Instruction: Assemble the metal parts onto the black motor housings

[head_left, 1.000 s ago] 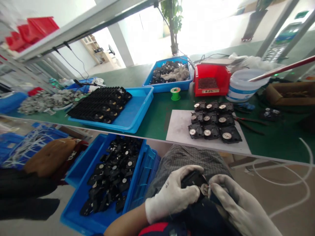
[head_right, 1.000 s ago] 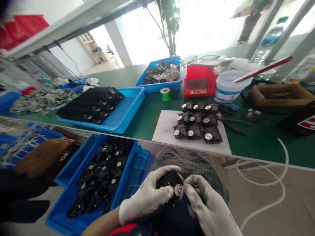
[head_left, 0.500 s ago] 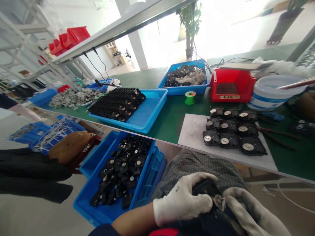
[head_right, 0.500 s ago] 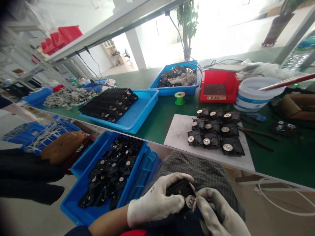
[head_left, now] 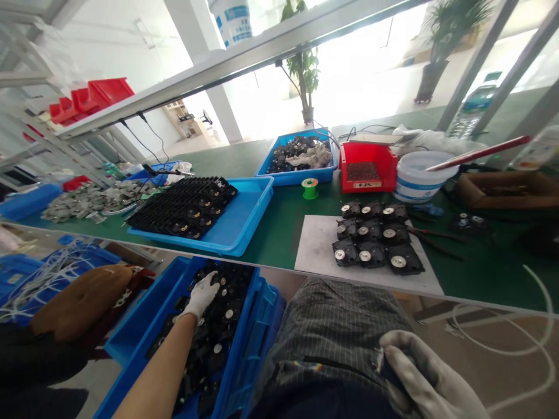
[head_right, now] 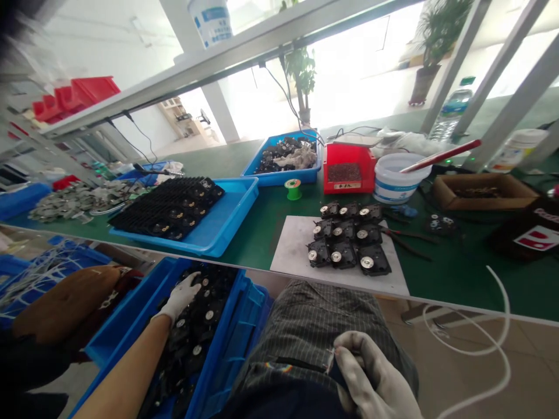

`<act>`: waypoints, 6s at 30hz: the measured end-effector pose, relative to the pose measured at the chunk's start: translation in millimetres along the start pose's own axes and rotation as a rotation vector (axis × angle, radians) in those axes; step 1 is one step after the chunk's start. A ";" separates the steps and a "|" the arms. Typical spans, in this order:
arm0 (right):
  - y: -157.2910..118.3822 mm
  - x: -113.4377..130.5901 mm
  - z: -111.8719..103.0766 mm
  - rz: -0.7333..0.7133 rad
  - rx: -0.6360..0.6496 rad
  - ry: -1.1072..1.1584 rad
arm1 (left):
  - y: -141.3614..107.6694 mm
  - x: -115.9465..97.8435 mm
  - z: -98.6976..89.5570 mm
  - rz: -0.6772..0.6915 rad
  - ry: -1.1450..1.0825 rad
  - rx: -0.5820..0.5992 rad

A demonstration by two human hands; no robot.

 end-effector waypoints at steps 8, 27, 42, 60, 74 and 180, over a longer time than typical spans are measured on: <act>-21.2 40.5 -13.4 -0.210 -0.223 -0.090 | -81.7 -97.5 21.0 0.459 -0.060 -0.091; -0.6 60.3 -28.9 -0.440 -0.321 -0.190 | -186.2 -288.6 76.6 1.066 -0.240 0.327; -32.7 62.1 16.8 -0.547 -0.094 -0.270 | -265.3 -225.9 61.3 0.525 -0.851 0.848; 3.6 19.3 5.0 -0.242 -0.277 -0.079 | -259.1 -224.0 102.3 0.355 -0.706 0.789; -7.6 12.7 5.7 -0.019 -0.130 0.071 | -251.0 -210.0 103.2 0.132 -0.979 0.801; -33.2 55.0 16.1 -0.479 -0.051 -0.569 | -265.5 -214.3 85.3 0.295 -0.743 0.865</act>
Point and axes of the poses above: each hand's wrist, its own y-axis towards the middle knuckle, its own z-axis out of the palm, x = y × z, the point moved 10 cm from there along y, towards the middle knuckle, and after that the axes turned 7 degrees about -x, right-handed, at the moved point
